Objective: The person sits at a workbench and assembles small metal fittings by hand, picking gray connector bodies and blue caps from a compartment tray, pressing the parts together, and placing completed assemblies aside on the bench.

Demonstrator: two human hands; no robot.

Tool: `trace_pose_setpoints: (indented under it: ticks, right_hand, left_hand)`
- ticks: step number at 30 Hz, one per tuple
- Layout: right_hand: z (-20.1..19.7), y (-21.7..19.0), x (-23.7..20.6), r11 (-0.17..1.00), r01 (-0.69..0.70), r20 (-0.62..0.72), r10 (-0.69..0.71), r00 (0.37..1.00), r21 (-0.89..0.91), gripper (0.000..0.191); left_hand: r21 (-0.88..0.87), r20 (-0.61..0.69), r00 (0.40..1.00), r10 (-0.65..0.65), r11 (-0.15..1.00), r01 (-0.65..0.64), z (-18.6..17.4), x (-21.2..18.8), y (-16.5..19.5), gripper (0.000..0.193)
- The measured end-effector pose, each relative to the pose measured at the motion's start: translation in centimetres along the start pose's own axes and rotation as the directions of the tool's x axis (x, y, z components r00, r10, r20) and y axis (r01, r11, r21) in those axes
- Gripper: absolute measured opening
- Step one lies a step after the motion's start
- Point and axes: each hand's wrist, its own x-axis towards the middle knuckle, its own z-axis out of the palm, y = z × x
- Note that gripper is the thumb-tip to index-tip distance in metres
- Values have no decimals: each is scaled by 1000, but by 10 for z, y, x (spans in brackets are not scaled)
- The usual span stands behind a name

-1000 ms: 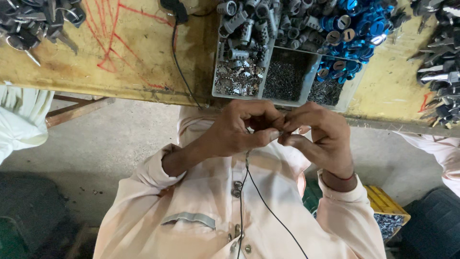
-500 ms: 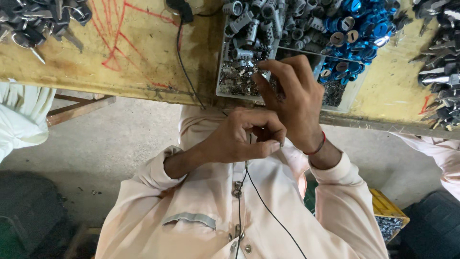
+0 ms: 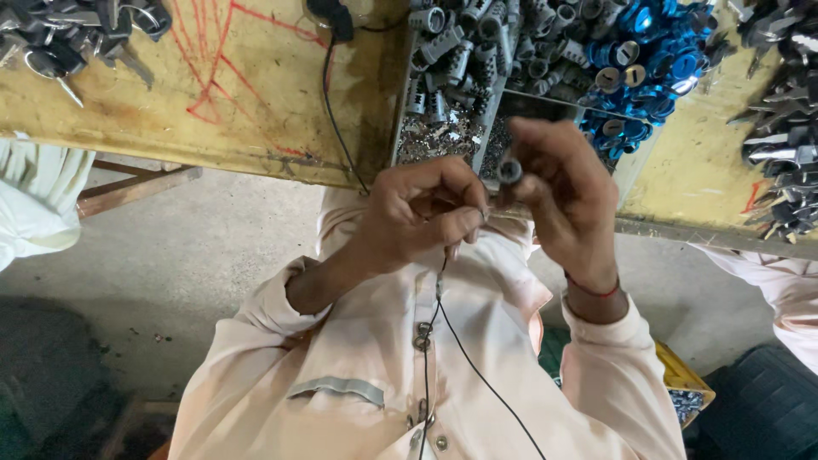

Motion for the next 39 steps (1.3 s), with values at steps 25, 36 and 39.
trace_pose_setpoints:
  ticks: [25, 36, 39]
  right_hand:
    - [-45, 8, -47, 504, 478, 173, -536, 826, -719, 39]
    - [-81, 13, -52, 728, 54, -158, -219, 963, -684, 18]
    - [-90, 34, -44, 568, 8, -206, -313, 927, -823, 16]
  left_hand:
    - [377, -79, 981, 177, 917, -134, 52, 19, -34, 17]
    - [639, 61, 941, 334, 711, -293, 44, 28, -40, 17]
    - [617, 149, 934, 325, 707, -345, 43, 32, -39, 18]
